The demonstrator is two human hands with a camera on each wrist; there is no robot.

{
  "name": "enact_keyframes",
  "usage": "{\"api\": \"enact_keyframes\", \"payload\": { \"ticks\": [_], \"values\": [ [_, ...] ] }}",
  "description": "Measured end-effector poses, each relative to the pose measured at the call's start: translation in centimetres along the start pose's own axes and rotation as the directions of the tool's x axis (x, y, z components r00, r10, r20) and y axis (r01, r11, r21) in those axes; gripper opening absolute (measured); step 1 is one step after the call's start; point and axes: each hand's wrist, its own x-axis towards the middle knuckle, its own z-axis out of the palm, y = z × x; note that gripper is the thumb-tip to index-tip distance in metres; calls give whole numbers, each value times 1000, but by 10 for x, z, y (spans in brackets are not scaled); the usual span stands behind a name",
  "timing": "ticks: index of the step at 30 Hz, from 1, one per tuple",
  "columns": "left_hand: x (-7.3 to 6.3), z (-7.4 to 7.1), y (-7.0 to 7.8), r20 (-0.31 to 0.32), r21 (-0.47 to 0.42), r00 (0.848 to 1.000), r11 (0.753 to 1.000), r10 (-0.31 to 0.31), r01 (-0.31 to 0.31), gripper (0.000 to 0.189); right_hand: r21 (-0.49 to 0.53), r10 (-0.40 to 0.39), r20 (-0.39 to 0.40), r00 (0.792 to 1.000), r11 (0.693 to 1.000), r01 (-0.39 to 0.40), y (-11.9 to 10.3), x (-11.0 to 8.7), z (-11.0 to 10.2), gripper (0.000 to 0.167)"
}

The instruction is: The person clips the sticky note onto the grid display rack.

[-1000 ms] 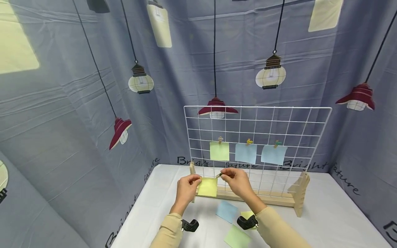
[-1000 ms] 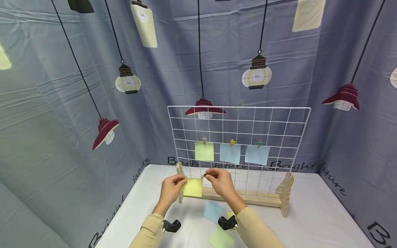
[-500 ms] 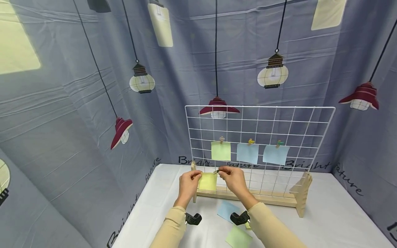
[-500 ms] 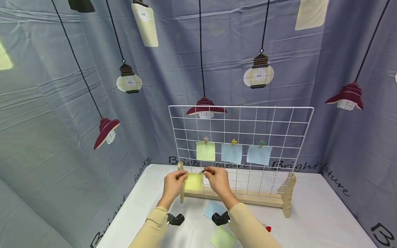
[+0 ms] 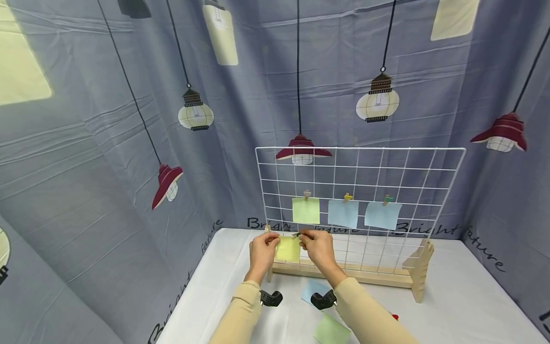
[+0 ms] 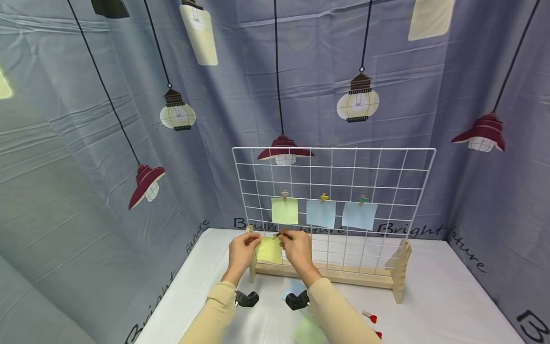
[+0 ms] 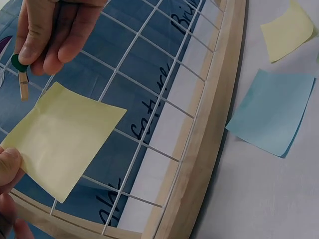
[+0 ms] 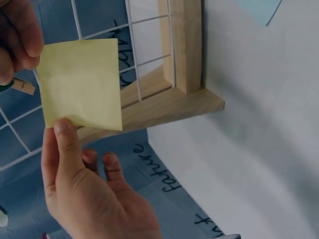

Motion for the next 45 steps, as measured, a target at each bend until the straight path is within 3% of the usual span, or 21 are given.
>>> {"api": "enact_keyframes", "payload": {
  "ticks": [14, 22, 33, 45],
  "values": [
    [3, 6, -1, -38, 24, 999, 1000, -3, 4, 5, -100, -106, -73, 992, 990, 99, 6, 2, 12, 15],
    [5, 8, -2, -32, 7, 999, 1000, 0, 0, 4, -277, -288, -41, 957, 923, 266, 5, 6, 17, 10],
    [3, 10, -4, -48, -24, 999, 1000, -2, 1, 5, -397, -321, 10, 947, 868, 299, 3, 7, 19, 11],
    [2, 13, -6, -62, -34, 998, 999, 7, -9, 6, -405, -338, -23, 941, 863, 301, 4, 4, 24, 11]
  ]
}}
